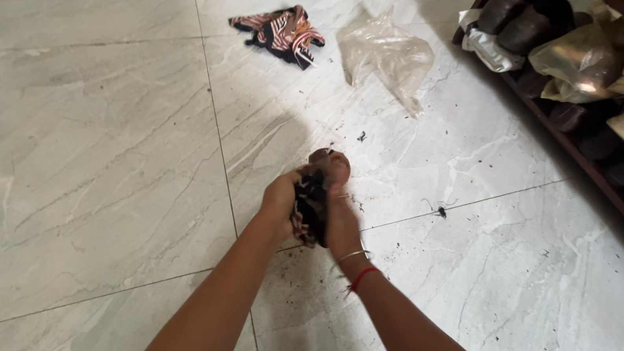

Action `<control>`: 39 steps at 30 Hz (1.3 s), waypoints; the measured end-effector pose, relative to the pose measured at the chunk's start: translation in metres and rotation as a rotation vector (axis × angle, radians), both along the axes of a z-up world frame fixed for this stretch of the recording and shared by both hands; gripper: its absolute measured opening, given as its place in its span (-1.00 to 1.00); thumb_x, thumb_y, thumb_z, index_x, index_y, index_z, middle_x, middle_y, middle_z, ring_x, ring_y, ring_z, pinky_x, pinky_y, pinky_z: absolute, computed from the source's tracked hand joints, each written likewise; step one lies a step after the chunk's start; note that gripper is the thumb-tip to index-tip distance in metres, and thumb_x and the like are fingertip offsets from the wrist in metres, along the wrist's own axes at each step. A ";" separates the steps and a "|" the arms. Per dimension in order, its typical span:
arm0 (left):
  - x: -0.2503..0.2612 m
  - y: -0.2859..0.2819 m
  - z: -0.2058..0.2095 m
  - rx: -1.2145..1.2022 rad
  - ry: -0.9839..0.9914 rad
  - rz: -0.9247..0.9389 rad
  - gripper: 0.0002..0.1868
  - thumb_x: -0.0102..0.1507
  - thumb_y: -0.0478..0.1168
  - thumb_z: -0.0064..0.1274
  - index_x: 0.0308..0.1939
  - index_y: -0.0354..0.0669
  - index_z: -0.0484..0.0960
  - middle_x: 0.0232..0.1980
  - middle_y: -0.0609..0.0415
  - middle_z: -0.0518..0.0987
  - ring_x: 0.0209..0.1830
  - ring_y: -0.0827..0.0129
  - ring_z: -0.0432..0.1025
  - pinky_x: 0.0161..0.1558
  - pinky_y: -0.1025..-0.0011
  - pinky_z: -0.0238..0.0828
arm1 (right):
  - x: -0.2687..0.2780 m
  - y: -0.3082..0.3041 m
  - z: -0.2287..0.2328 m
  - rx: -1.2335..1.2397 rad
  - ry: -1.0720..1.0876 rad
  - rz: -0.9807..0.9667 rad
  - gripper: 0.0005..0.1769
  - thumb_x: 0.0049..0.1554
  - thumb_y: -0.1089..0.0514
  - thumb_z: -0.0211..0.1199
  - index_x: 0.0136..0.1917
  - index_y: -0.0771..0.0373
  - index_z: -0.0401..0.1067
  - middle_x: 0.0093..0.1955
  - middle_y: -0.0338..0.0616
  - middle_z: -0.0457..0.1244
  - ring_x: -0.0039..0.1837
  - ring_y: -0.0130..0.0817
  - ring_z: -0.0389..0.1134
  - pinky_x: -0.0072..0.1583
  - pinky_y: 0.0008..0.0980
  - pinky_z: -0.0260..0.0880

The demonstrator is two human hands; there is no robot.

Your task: The person wipes a tiled floor with a cloth, gathering dark debris into a pile. They then use a plastic bag to scoop the debris and place the cloth inside the bag.

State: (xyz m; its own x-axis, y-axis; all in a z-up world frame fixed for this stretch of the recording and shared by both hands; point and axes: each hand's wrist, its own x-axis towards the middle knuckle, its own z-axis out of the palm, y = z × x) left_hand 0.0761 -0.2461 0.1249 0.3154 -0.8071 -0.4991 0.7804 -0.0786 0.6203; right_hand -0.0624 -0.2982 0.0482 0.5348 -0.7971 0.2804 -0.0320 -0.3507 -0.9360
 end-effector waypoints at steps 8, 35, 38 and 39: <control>0.010 0.020 0.035 0.056 -0.125 0.011 -0.65 0.34 -0.25 -0.28 -0.02 -0.40 0.57 -0.24 -0.06 0.61 -0.38 0.33 0.51 -0.30 0.35 0.54 | 0.000 -0.024 0.024 0.188 0.160 -0.389 -0.28 0.29 -0.29 -0.20 0.48 0.22 0.21 0.33 0.09 0.28 0.34 -0.12 0.29 0.36 -0.23 0.27; 0.125 0.028 0.076 0.206 -0.697 0.265 -0.42 0.17 -0.29 -0.04 0.32 -0.29 0.51 0.05 -0.15 0.60 -0.04 0.21 0.43 -0.05 0.30 0.38 | 0.079 -0.036 0.094 0.047 0.511 0.010 -0.74 0.09 0.25 0.32 0.09 0.21 0.58 -0.03 -0.07 0.47 -0.22 -0.26 0.51 -0.04 -0.28 0.55; 0.160 0.048 0.049 0.213 -0.634 0.333 -0.40 0.17 -0.32 -0.01 0.33 -0.34 0.51 0.08 -0.14 0.62 -0.03 0.23 0.46 -0.05 0.36 0.41 | 0.092 -0.032 0.075 -0.038 0.460 0.033 -0.74 0.08 0.24 0.32 0.07 0.20 0.60 0.00 -0.10 0.48 -0.07 -0.28 0.53 0.05 -0.33 0.54; 0.174 0.051 0.044 0.222 -0.623 0.359 -0.39 0.16 -0.32 -0.01 0.34 -0.30 0.50 0.10 -0.10 0.62 -0.01 0.26 0.49 -0.03 0.40 0.43 | 0.100 -0.033 0.071 -0.094 0.437 0.039 -0.73 0.06 0.23 0.34 0.07 0.19 0.62 0.00 -0.10 0.48 0.00 -0.31 0.53 0.10 -0.36 0.54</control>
